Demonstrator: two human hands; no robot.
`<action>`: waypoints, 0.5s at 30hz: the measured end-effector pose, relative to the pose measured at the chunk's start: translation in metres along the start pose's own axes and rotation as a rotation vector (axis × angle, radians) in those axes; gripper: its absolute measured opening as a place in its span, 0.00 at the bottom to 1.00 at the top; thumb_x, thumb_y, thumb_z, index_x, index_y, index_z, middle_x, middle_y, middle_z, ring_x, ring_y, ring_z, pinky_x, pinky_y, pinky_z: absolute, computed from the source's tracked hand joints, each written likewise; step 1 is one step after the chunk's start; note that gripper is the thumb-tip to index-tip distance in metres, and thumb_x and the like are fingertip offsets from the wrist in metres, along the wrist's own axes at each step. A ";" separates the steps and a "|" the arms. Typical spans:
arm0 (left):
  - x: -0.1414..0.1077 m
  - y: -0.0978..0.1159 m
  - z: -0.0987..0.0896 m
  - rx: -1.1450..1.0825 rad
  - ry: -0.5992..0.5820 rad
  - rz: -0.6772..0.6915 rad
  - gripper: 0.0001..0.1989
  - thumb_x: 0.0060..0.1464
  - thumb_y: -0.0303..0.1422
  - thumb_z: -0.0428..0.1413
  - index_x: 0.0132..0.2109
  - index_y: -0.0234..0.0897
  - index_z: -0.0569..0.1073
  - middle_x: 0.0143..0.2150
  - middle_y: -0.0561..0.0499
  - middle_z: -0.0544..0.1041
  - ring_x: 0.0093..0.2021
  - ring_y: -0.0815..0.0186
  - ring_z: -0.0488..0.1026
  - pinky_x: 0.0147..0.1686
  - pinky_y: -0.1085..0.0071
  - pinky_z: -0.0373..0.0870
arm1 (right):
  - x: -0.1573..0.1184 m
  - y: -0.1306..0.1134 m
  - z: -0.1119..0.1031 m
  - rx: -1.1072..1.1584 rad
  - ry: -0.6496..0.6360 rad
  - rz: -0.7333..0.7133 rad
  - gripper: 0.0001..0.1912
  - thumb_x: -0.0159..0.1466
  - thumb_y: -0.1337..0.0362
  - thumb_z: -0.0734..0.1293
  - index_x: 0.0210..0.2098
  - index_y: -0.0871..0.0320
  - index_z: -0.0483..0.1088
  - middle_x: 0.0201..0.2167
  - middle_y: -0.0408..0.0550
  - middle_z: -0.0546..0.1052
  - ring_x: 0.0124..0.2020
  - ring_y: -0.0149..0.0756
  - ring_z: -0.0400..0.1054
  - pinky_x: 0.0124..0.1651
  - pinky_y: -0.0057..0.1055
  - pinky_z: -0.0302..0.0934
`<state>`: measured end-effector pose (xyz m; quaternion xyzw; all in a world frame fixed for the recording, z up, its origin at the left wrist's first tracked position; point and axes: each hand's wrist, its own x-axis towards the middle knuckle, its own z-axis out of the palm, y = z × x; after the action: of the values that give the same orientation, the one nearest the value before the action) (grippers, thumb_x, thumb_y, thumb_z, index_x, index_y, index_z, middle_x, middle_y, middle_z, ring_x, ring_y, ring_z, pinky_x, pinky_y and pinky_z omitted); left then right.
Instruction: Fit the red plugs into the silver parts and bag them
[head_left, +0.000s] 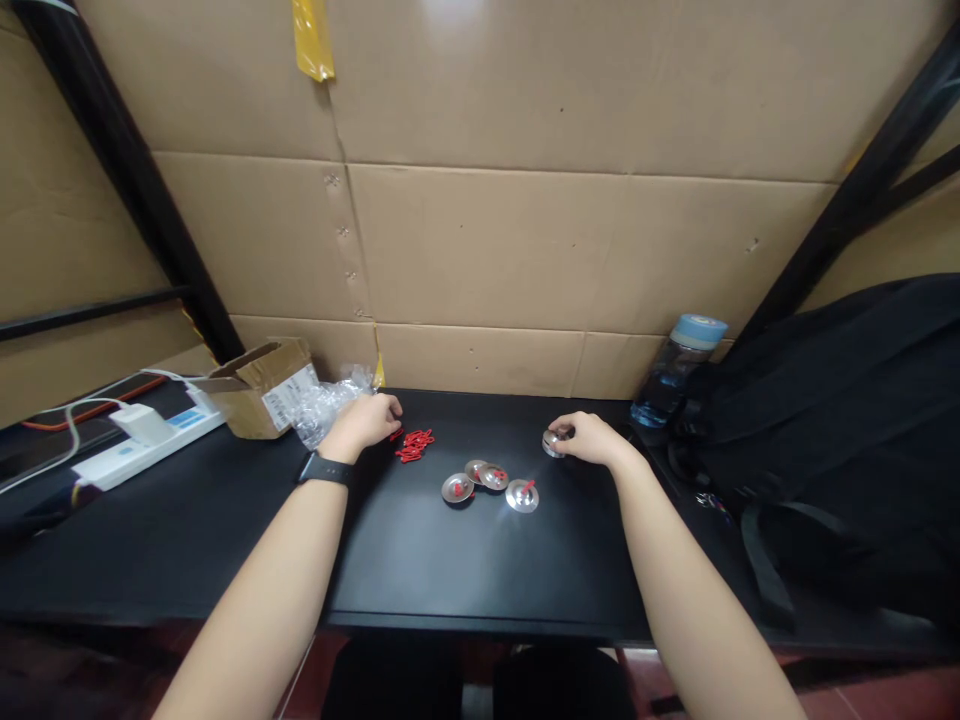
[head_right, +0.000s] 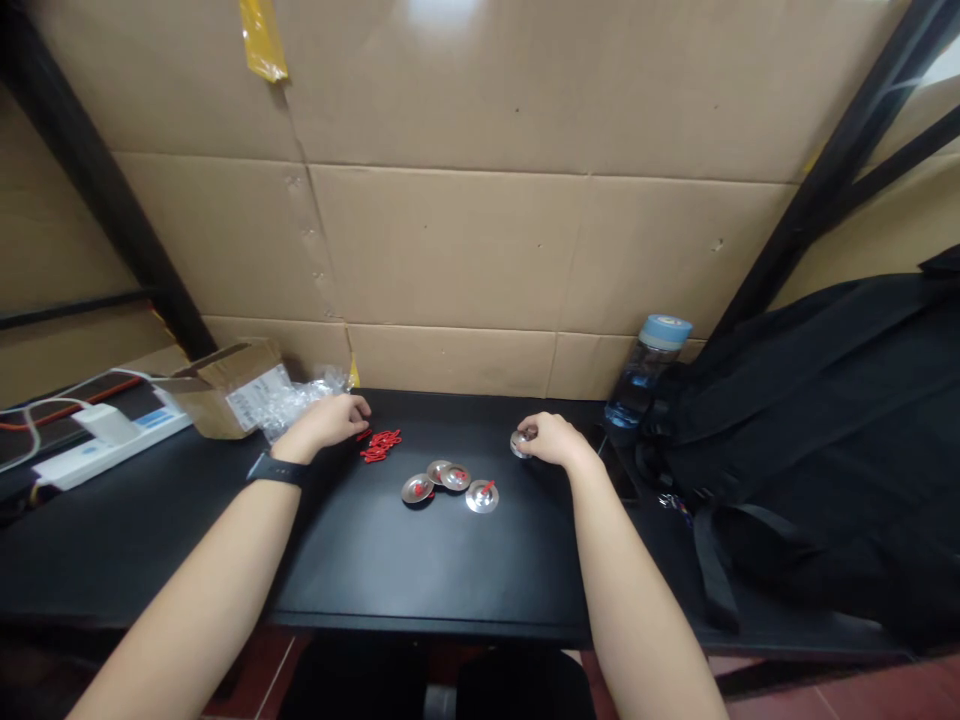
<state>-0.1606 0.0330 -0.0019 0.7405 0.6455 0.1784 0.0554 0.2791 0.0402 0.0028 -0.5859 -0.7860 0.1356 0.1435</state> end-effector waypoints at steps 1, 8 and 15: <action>0.000 0.002 0.001 0.008 -0.004 -0.003 0.08 0.47 0.32 0.60 0.37 0.43 0.79 0.31 0.51 0.83 0.32 0.60 0.78 0.37 0.69 0.69 | 0.000 0.000 0.000 0.007 -0.005 -0.007 0.19 0.52 0.59 0.74 0.44 0.52 0.81 0.39 0.49 0.84 0.41 0.44 0.78 0.45 0.32 0.66; -0.001 0.030 -0.001 0.010 0.007 0.034 0.09 0.54 0.34 0.55 0.38 0.42 0.81 0.35 0.48 0.83 0.36 0.57 0.79 0.39 0.68 0.70 | -0.003 0.000 -0.002 0.011 -0.025 -0.020 0.20 0.49 0.59 0.77 0.43 0.52 0.80 0.40 0.48 0.83 0.41 0.44 0.78 0.47 0.32 0.66; -0.021 0.095 0.009 -0.236 -0.087 0.595 0.09 0.58 0.36 0.58 0.45 0.44 0.79 0.44 0.51 0.82 0.46 0.60 0.77 0.49 0.67 0.69 | -0.005 -0.001 -0.003 -0.010 -0.015 0.030 0.18 0.51 0.54 0.76 0.40 0.51 0.80 0.39 0.50 0.83 0.41 0.46 0.77 0.42 0.33 0.66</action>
<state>-0.0710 -0.0012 0.0149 0.8922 0.3724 0.2286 0.1138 0.2808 0.0350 0.0060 -0.5973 -0.7789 0.1381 0.1326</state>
